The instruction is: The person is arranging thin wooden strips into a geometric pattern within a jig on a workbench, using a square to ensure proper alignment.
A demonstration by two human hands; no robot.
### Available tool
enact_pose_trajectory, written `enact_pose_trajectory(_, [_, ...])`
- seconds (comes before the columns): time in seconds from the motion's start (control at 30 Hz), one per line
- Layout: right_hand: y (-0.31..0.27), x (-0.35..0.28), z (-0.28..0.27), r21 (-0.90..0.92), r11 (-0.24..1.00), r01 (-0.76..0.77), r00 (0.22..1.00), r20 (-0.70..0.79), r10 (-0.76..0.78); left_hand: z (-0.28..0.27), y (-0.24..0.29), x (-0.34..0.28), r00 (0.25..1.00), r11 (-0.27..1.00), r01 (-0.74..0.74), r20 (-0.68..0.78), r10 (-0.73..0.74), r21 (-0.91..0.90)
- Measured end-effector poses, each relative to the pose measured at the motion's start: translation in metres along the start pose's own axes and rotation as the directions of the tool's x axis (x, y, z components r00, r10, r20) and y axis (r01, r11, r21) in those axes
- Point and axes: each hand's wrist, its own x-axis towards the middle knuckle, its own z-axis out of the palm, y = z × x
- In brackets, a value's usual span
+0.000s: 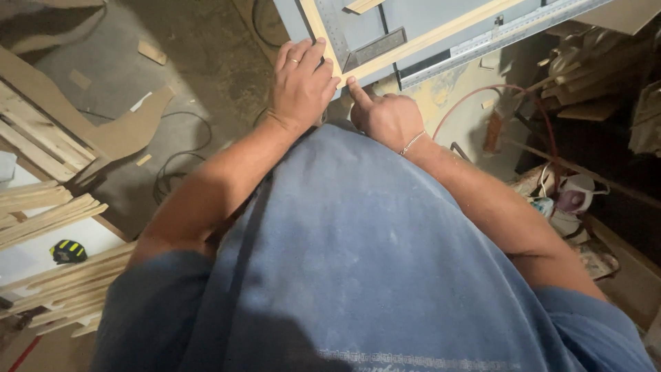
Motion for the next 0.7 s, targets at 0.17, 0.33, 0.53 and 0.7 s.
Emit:
enact_pose_trajectory(0.17, [0.001, -0.006, 0.009, -0.010, 1.000, 0.002, 1.000, 0.023, -0.002, -0.004, 0.010, 0.000, 0.999, 0.997, 0.032, 0.018, -0.034, 0.065])
enact_pose_trajectory(0.33, [-0.001, -0.008, 0.015, -0.038, 0.999, -0.013, 1.000, -0.026, 0.012, -0.004, 0.013, -0.005, 0.996, 0.994, 0.051, 0.064, -0.057, 0.091])
enact_pose_trajectory(0.53, [-0.004, 0.000, -0.008, 0.049, 0.991, -0.122, 0.951, 0.292, 0.102, -0.003, 0.015, -0.008, 0.996, 0.996, 0.060, 0.067, -0.065, 0.072])
enact_pose_trajectory(0.7, [-0.004, 0.007, -0.018, 0.081, 0.979, -0.186, 0.955, 0.249, 0.161, 0.007, 0.017, -0.013, 0.978, 0.989, 0.127, 0.154, -0.138, 0.080])
